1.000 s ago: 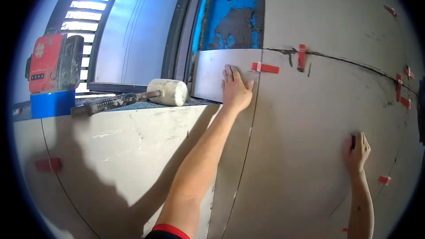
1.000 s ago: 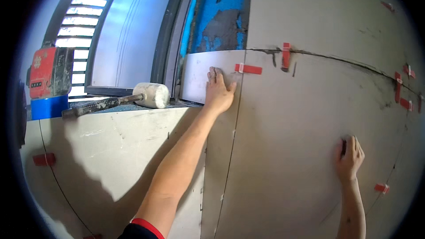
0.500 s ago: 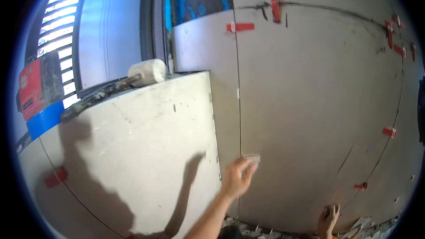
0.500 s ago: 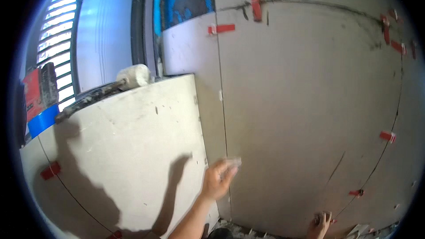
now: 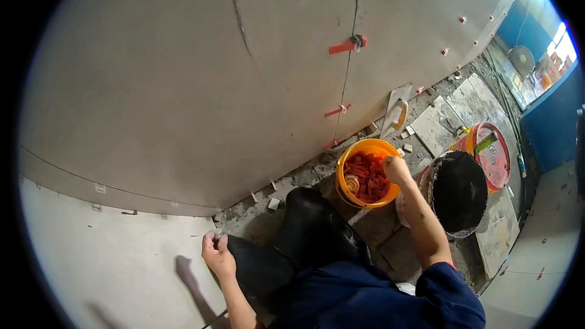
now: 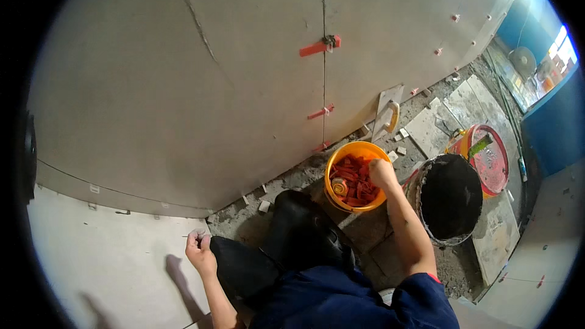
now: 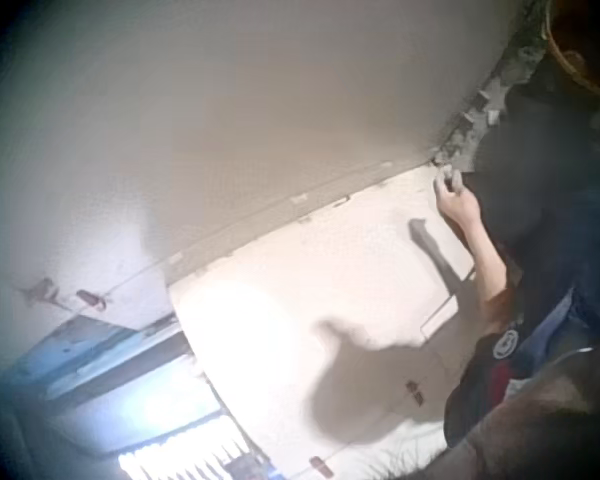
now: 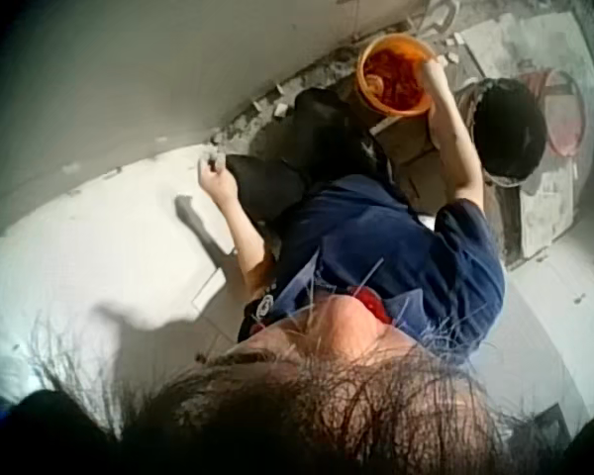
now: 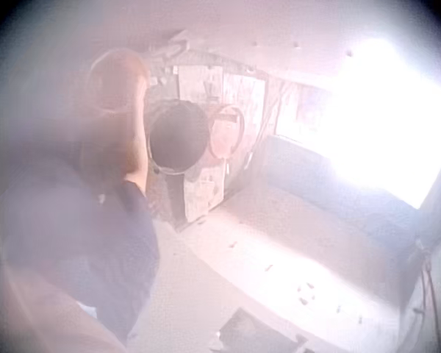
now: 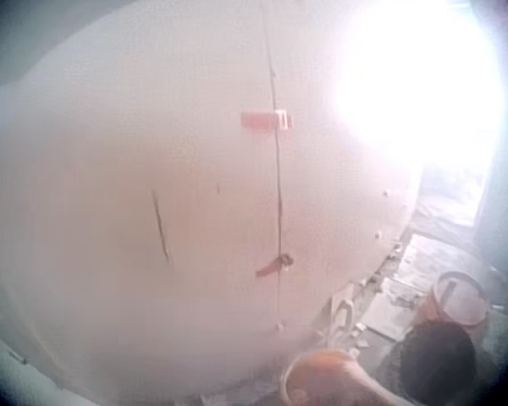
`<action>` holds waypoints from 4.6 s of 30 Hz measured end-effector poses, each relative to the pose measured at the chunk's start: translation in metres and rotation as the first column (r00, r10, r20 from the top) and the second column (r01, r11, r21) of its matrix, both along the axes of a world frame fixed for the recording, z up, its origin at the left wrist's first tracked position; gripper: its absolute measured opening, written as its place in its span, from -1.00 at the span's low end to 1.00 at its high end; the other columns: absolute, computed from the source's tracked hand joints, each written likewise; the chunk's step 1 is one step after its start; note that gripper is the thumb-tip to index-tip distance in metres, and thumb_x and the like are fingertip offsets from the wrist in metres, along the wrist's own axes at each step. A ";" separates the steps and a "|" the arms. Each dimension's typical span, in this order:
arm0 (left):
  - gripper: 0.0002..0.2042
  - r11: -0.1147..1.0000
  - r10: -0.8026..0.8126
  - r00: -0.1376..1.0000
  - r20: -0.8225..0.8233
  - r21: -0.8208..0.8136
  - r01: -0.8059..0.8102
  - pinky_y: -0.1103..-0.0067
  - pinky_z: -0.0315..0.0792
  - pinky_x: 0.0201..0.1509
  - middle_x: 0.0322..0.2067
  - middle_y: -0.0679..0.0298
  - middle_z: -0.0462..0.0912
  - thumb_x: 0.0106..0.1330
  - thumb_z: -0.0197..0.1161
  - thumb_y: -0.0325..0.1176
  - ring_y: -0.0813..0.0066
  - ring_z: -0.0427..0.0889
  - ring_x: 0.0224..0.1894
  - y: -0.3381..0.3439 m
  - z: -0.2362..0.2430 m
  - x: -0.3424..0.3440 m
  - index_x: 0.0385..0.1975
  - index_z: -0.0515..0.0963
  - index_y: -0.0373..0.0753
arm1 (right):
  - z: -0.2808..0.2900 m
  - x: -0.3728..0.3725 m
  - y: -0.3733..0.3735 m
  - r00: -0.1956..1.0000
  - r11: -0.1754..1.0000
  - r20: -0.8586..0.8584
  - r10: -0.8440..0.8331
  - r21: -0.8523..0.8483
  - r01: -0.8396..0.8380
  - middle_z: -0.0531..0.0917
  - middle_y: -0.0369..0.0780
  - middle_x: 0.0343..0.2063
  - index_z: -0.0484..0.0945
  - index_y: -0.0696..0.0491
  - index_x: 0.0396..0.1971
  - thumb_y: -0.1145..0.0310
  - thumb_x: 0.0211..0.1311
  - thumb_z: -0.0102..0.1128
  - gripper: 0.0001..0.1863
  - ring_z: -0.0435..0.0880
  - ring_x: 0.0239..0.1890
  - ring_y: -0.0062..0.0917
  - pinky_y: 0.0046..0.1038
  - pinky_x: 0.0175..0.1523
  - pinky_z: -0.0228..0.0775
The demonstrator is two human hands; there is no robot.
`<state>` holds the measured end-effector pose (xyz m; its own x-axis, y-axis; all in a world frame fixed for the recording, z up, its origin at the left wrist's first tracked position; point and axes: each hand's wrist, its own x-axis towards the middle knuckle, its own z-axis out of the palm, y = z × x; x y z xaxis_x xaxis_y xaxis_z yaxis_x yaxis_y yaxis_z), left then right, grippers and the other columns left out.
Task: The person installs tiles on a wall by applying mortar with a trowel, positioning individual tiles, and inserting spacers between them while using a mallet to secure their position.
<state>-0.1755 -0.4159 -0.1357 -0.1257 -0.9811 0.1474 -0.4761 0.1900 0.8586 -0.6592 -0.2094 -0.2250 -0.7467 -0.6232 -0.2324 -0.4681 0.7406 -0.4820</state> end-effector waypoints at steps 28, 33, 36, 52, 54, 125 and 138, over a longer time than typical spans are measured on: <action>-0.85 0.969 -0.162 0.983 0.086 0.204 0.142 0.55 0.52 -0.25 -0.31 0.13 0.69 0.30 0.21 -0.39 0.37 0.70 -0.32 0.062 -0.008 0.024 -0.24 0.59 -0.32 | -0.079 0.061 -0.085 0.971 0.970 0.086 0.222 -0.123 -0.211 0.64 -0.05 -0.20 0.44 0.09 0.10 0.28 0.17 0.11 -0.53 0.59 -0.21 -0.21 -0.29 -0.14 0.44; -0.81 0.968 -0.161 0.985 0.061 0.205 0.146 0.50 0.52 -0.19 -0.29 0.10 0.68 0.31 0.20 -0.33 0.24 0.68 -0.24 0.058 -0.015 0.026 -0.21 0.58 -0.31 | -0.016 0.078 -0.104 0.986 0.947 0.090 0.138 -0.305 -0.105 0.63 -0.08 -0.20 0.44 0.08 0.09 0.30 0.17 0.12 -0.54 0.58 -0.22 -0.25 -0.32 -0.18 0.44; -0.82 0.977 -0.129 0.991 0.029 0.175 0.122 0.51 0.52 -0.20 -0.31 0.11 0.68 0.31 0.19 -0.35 0.25 0.69 -0.27 0.057 -0.023 0.034 -0.21 0.59 -0.30 | 0.018 0.099 -0.118 0.985 0.914 0.120 0.125 -0.400 -0.068 0.62 -0.09 -0.19 0.44 0.08 0.08 0.31 0.17 0.13 -0.55 0.58 -0.22 -0.27 -0.34 -0.20 0.43; -0.82 0.982 -0.131 0.991 -0.025 0.137 0.133 0.38 0.48 -0.23 -0.36 0.11 0.67 0.30 0.13 -0.29 0.10 0.65 -0.29 0.033 -0.031 0.037 -0.26 0.59 -0.24 | 0.101 0.170 -0.155 0.929 0.787 0.277 0.246 -0.616 -0.024 0.59 -0.18 -0.17 0.43 0.06 0.05 0.39 0.18 0.16 -0.59 0.57 -0.23 -0.41 -0.44 -0.30 0.42; -0.83 0.969 -0.167 0.986 -0.021 0.183 0.168 0.42 0.50 -0.19 -0.35 0.15 0.69 0.32 0.17 -0.31 0.17 0.67 -0.26 0.034 -0.035 0.036 -0.21 0.58 -0.22 | 0.104 0.172 -0.155 0.924 0.775 0.287 0.253 -0.631 -0.016 0.59 -0.19 -0.17 0.42 0.06 0.04 0.40 0.18 0.16 -0.60 0.57 -0.23 -0.43 -0.45 -0.31 0.42; -0.67 0.318 0.348 0.930 0.116 -0.948 -0.001 0.44 0.53 -0.17 -0.18 0.12 0.46 0.13 0.13 -0.70 0.20 0.59 -0.22 -0.193 0.414 0.081 -0.07 0.46 -0.36 | 0.408 0.125 -0.306 0.859 -0.158 -0.495 -0.133 -0.845 -0.512 0.34 -0.33 -0.67 0.34 0.12 -0.48 0.44 0.29 0.12 -0.81 0.24 -0.65 -0.67 -0.63 -0.53 0.14; -0.45 0.183 0.693 0.718 -0.065 -0.947 -0.262 0.37 0.44 -0.63 -0.58 0.14 0.55 0.38 -0.06 0.14 0.15 0.58 -0.63 -0.216 0.403 0.055 -0.49 0.45 -0.32 | 0.392 0.107 -0.320 0.788 -0.325 -0.597 -0.149 -0.723 -0.609 0.30 -0.30 -0.56 0.31 0.11 -0.50 0.56 0.31 0.03 -0.82 0.23 -0.50 -0.60 -0.58 -0.41 0.12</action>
<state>-0.1207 -0.6322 0.2678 0.0721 -0.1637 0.9839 -0.9452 0.3038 0.1199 -0.5523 -0.5291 0.1675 -0.1888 0.0968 0.9772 -0.7790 -0.6206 -0.0890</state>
